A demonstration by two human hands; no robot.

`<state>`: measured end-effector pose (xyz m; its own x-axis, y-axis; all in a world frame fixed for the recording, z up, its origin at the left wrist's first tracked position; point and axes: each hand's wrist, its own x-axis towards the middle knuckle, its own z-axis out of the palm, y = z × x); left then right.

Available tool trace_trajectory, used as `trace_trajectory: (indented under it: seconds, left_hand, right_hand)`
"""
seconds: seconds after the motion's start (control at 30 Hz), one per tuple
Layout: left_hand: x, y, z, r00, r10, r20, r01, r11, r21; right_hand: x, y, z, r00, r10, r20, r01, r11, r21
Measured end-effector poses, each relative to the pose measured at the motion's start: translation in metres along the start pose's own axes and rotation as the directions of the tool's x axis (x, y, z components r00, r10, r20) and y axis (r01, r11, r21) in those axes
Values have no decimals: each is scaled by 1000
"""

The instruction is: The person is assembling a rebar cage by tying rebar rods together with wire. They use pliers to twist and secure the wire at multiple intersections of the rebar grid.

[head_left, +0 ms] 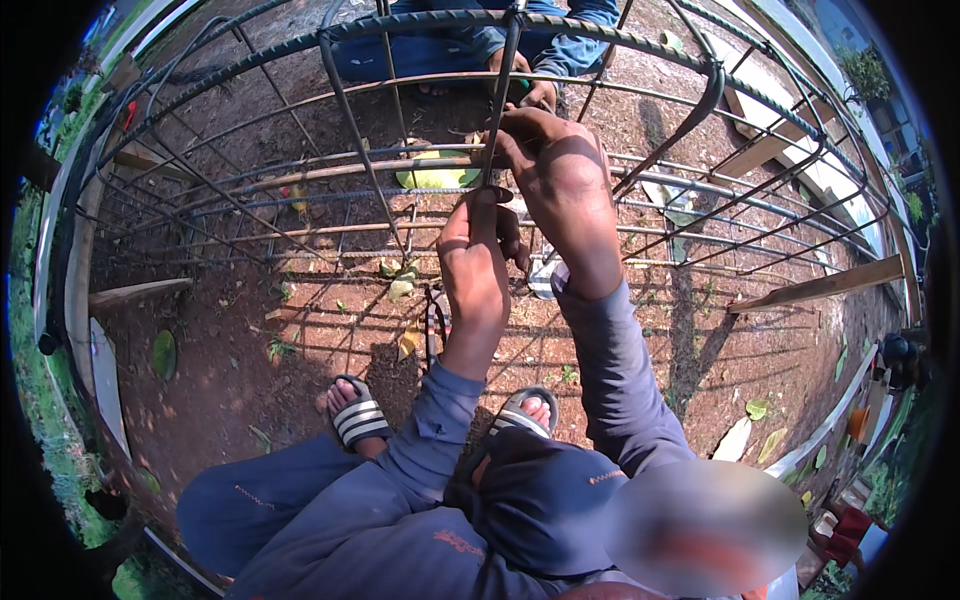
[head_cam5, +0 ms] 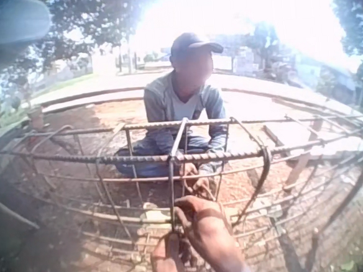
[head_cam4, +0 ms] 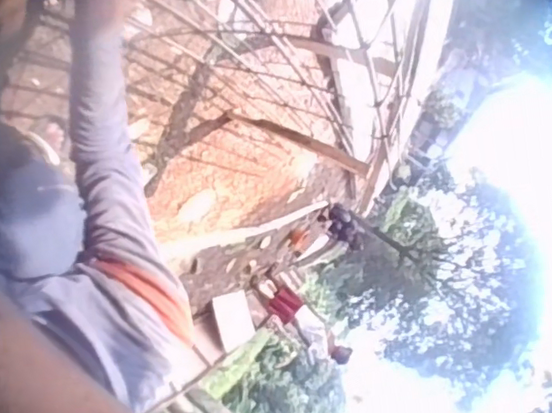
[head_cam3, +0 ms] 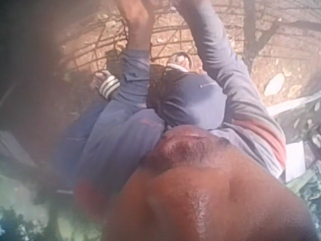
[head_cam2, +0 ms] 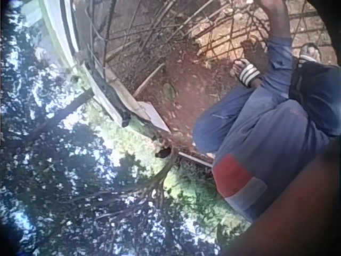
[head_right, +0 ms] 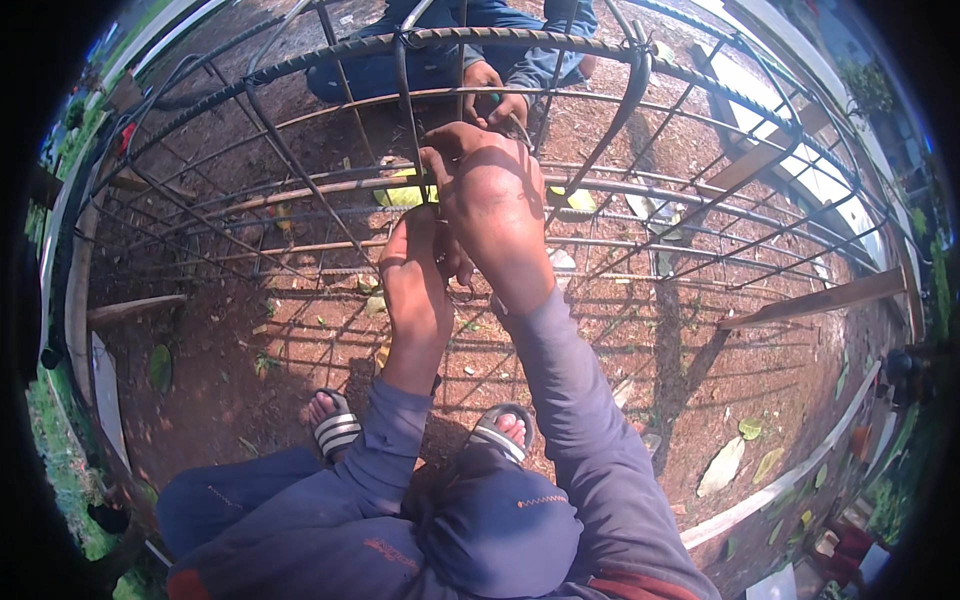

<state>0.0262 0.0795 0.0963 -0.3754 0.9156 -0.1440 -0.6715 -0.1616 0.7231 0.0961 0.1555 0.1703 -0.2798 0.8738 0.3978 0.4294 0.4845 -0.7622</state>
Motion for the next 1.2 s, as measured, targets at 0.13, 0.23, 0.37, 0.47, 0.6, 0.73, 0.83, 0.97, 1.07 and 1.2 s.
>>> trace_trajectory:
  seconds: [0.13,0.23,0.37,0.47,0.6,0.73,0.83,0.97,1.07,1.2]
  left_hand:
    - [-6,13,5,1000,-15,-9,16,992,127]
    - [-7,20,5,996,-20,-85,37,978,205]
    - [-11,37,7,998,-27,-61,39,979,200]
    - [-13,65,-6,977,-203,73,193,973,125]
    - [-4,86,-19,937,-286,202,291,957,3]
    - [2,83,-29,924,-238,299,268,961,-63]
    - [-4,74,-36,909,-173,379,223,971,-91]
    - [-2,60,-40,936,-114,334,124,992,-10]
    - [-1,57,-30,952,-69,298,50,996,71]
    - [12,42,-35,988,8,154,-15,999,40]
  right_hand:
    - [3,10,2,986,-166,-29,161,980,-118]
    - [0,9,1,993,-114,-19,114,993,29]
    - [-10,2,-8,985,-174,-5,174,984,-35]
    - [-18,17,-4,938,-341,-61,327,930,-170]
    - [-22,24,-9,893,-451,8,444,876,-189]
    - [-20,23,-6,886,-464,16,459,870,-182]
    - [-21,23,-5,890,-455,17,450,874,-183]
    - [-22,20,-7,900,-434,28,431,883,-183]
    - [-19,24,-13,890,-456,6,451,878,-160]
    - [-17,25,-15,878,-473,77,479,865,-150]
